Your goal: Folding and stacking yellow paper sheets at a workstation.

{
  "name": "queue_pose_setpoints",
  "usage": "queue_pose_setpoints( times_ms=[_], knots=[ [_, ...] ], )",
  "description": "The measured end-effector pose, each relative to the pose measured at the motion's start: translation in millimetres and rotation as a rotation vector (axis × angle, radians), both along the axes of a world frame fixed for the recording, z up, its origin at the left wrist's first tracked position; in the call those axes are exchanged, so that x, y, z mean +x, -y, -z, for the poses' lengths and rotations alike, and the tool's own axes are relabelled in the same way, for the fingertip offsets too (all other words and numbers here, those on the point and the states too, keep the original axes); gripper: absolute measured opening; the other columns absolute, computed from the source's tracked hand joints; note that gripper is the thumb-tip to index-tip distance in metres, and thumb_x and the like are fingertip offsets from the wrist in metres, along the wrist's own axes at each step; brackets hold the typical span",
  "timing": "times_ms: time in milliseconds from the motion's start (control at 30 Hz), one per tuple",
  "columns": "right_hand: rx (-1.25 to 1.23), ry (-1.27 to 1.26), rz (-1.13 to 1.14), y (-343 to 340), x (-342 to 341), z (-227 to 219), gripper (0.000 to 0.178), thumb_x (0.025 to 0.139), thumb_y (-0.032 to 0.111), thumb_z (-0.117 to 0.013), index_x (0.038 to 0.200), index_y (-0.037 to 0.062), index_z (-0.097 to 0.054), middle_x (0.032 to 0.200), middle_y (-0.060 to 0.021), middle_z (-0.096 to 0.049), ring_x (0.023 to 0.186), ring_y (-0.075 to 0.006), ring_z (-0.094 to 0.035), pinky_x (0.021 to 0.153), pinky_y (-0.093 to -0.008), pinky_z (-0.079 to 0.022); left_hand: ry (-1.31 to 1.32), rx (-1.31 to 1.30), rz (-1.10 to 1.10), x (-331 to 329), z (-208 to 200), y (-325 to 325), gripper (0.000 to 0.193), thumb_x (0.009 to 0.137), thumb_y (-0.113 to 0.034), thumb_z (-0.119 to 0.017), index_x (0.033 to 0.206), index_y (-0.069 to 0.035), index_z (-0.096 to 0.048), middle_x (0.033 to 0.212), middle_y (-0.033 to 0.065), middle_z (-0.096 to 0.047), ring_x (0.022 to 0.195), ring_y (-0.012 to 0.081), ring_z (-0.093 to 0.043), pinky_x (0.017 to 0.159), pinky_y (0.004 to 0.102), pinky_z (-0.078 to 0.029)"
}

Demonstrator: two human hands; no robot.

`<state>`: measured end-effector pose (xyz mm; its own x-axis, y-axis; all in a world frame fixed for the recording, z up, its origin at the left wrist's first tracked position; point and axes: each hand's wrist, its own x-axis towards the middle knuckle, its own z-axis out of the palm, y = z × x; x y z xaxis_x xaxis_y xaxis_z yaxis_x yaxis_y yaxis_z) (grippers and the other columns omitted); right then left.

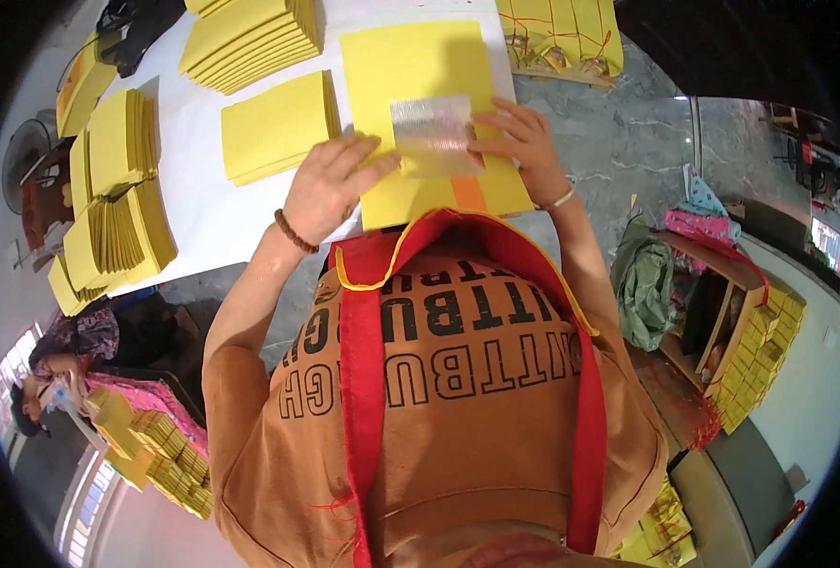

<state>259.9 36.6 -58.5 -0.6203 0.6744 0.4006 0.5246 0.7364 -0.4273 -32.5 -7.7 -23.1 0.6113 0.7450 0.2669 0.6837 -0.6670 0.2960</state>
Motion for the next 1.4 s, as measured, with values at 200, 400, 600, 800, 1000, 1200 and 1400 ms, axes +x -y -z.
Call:
queue_pose_setpoints(
  times_ms=[200,400,600,800,1000,1200,1400],
  knots=[
    [-0.468,-0.074,-0.039,4.5,-0.1,-9.8,0.022,0.078,0.018,-0.061,0.100,0.0167,-0.065,0.100,-0.0014,-0.063,0.097,-0.0206,-0.057,0.086,-0.0322,-0.037,0.307,-0.195,-0.199,4.3,0.4,5.8,0.016,0.078,-0.009,-0.056,0.093,-0.006,-0.060,0.078,0.0127,-0.060,0.073,0.0275,-0.058,0.065,0.0353,-0.047],
    [-1.024,-0.432,0.264,-1.3,-19.3,-9.3,0.028,0.083,0.019,-0.061,0.106,0.0035,-0.060,0.093,-0.0061,-0.066,0.083,-0.0155,-0.061,0.072,-0.0267,-0.046,0.508,-0.512,-0.565,18.7,11.4,-21.9,0.028,0.088,-0.024,-0.053,0.074,0.000,-0.052,0.052,0.0119,-0.052,0.046,0.0258,-0.052,0.046,0.0341,-0.041],
    [-1.014,-0.641,0.378,-7.4,-32.5,-1.8,0.046,0.080,0.021,-0.064,0.120,0.0028,-0.050,0.095,-0.0083,-0.065,0.085,-0.0126,-0.060,0.074,-0.0251,-0.046,0.697,-0.718,-0.687,14.8,39.2,-32.1,0.032,0.085,-0.023,-0.057,0.065,0.001,-0.048,0.047,0.0069,-0.045,0.043,0.0123,-0.041,0.042,0.0290,-0.034],
    [-0.866,-0.427,0.426,-9.3,-33.8,5.6,0.051,0.076,0.020,-0.066,0.122,0.0078,-0.051,0.099,-0.0147,-0.064,0.087,-0.0170,-0.062,0.077,-0.0273,-0.046,0.884,-0.891,-0.737,17.4,27.4,-38.2,0.018,0.083,-0.017,-0.060,0.082,-0.001,-0.051,0.053,0.0000,-0.048,0.046,0.0058,-0.041,0.041,0.0234,-0.033],
    [-0.854,-0.419,0.452,-8.8,-38.1,9.5,0.052,0.074,0.023,-0.067,0.122,0.0085,-0.051,0.100,-0.0164,-0.064,0.089,-0.0194,-0.063,0.077,-0.0278,-0.047,0.927,-0.915,-0.776,13.9,30.3,-37.3,0.034,0.082,-0.018,-0.062,0.106,-0.001,-0.044,0.055,0.0000,-0.050,0.048,0.0044,-0.043,0.041,0.0215,-0.035],
    [-0.893,-0.356,0.428,-10.7,-40.8,-1.7,0.052,0.080,0.009,-0.064,0.127,-0.0001,-0.044,0.110,-0.0110,-0.059,0.092,-0.0112,-0.056,0.079,-0.0240,-0.046,0.383,-0.470,-0.725,12.6,-11.8,-34.4,0.040,0.082,-0.016,-0.061,0.116,-0.002,-0.044,0.071,0.0071,-0.059,0.060,0.0161,-0.055,0.054,0.0282,-0.042],
    [-0.855,-0.382,0.454,-10.0,-44.4,2.5,0.052,0.075,0.020,-0.066,0.122,0.0065,-0.050,0.103,-0.0184,-0.062,0.092,-0.0217,-0.063,0.078,-0.0295,-0.047,0.049,-0.015,-0.098,45.1,-9.8,-49.8,0.053,0.077,-0.027,-0.061,0.123,-0.007,-0.047,0.130,0.0142,-0.042,0.121,0.0305,-0.035,0.098,0.0426,-0.030]
  ],
)
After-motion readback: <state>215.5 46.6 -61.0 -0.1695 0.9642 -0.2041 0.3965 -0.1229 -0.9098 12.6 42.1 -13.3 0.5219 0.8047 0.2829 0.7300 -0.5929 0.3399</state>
